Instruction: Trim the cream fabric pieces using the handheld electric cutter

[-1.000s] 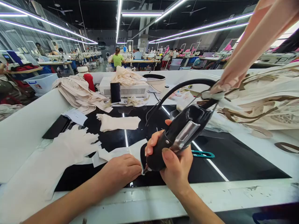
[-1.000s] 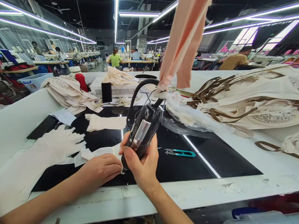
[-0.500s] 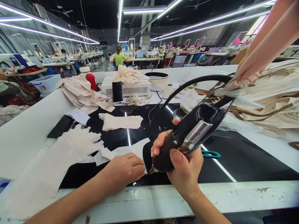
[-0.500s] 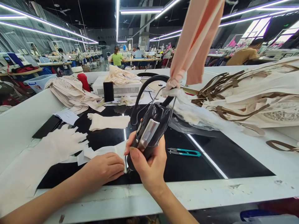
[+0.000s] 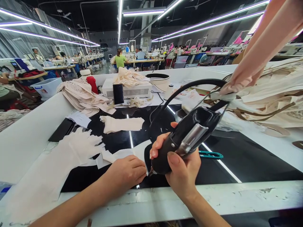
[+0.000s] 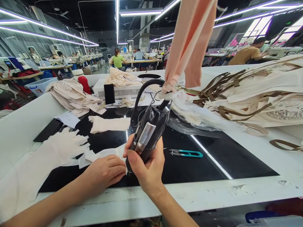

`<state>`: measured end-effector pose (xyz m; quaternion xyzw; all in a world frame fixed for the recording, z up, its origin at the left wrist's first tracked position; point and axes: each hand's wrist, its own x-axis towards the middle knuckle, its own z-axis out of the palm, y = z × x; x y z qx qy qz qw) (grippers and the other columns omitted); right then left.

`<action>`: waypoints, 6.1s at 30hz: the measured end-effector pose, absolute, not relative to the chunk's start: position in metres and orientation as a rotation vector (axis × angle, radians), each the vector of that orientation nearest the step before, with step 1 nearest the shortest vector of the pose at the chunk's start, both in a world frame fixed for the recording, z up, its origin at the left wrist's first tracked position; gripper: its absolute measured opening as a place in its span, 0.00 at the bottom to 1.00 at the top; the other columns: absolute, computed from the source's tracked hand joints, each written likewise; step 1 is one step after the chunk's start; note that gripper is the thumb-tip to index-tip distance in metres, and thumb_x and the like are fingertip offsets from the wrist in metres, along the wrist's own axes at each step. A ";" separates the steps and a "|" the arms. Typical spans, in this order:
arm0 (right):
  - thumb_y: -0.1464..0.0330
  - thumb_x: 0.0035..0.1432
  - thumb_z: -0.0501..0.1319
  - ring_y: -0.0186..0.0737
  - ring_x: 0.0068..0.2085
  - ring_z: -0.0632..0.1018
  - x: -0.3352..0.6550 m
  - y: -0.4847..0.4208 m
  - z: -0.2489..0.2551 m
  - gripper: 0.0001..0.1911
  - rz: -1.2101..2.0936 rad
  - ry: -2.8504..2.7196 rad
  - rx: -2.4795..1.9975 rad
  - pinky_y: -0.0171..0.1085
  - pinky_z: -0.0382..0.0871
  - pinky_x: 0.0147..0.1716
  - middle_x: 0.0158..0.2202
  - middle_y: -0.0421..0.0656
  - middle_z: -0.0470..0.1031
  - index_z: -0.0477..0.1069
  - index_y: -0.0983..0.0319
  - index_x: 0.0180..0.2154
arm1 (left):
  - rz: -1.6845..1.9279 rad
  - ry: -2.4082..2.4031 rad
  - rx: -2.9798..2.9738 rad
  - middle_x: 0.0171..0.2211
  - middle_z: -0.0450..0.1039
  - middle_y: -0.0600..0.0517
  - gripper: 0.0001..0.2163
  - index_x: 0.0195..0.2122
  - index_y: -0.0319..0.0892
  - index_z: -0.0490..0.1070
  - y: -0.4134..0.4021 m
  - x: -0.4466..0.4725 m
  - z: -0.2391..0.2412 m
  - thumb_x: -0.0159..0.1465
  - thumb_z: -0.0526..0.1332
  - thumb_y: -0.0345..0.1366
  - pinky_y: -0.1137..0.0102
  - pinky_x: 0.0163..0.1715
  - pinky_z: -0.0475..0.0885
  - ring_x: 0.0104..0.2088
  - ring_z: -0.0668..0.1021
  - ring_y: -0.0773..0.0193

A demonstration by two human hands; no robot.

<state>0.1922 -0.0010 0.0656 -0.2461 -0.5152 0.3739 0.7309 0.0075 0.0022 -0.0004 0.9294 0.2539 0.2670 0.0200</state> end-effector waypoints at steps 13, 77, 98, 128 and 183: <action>0.50 0.66 0.79 0.37 0.25 0.80 0.192 0.005 0.066 0.23 0.824 -1.142 -0.516 0.36 0.79 0.23 0.33 0.35 0.82 0.72 0.52 0.47 | 0.640 0.819 2.848 0.44 0.85 0.51 0.07 0.45 0.42 0.78 0.003 0.007 0.008 0.80 0.71 0.38 0.65 0.47 0.83 0.46 0.85 0.58; 0.52 0.66 0.80 0.35 0.25 0.80 0.190 0.006 0.060 0.20 0.801 -1.136 -0.475 0.34 0.78 0.23 0.33 0.35 0.82 0.73 0.52 0.45 | 0.833 0.676 3.158 0.45 0.83 0.46 0.11 0.52 0.35 0.77 0.004 -0.006 0.001 0.87 0.55 0.32 0.67 0.51 0.87 0.49 0.87 0.58; 0.50 0.64 0.80 0.36 0.24 0.79 0.189 0.011 0.062 0.23 0.786 -1.098 -0.523 0.35 0.79 0.23 0.32 0.35 0.81 0.73 0.53 0.45 | 0.890 0.689 3.178 0.45 0.83 0.44 0.10 0.52 0.33 0.78 0.002 -0.003 -0.001 0.85 0.57 0.30 0.66 0.50 0.87 0.47 0.87 0.56; 0.54 0.68 0.77 0.35 0.25 0.80 0.184 0.000 0.059 0.18 0.826 -1.135 -0.545 0.35 0.81 0.24 0.33 0.35 0.82 0.73 0.53 0.46 | 0.945 0.728 2.959 0.54 0.86 0.44 0.10 0.60 0.39 0.76 0.001 -0.010 0.000 0.87 0.57 0.35 0.63 0.59 0.87 0.57 0.88 0.56; 0.52 0.64 0.79 0.34 0.24 0.79 0.213 0.050 0.067 0.20 0.701 -1.092 -0.569 0.34 0.79 0.25 0.30 0.33 0.81 0.74 0.55 0.43 | 0.780 0.780 3.049 0.46 0.84 0.46 0.07 0.54 0.37 0.81 0.016 0.021 0.007 0.77 0.72 0.31 0.62 0.49 0.89 0.46 0.88 0.55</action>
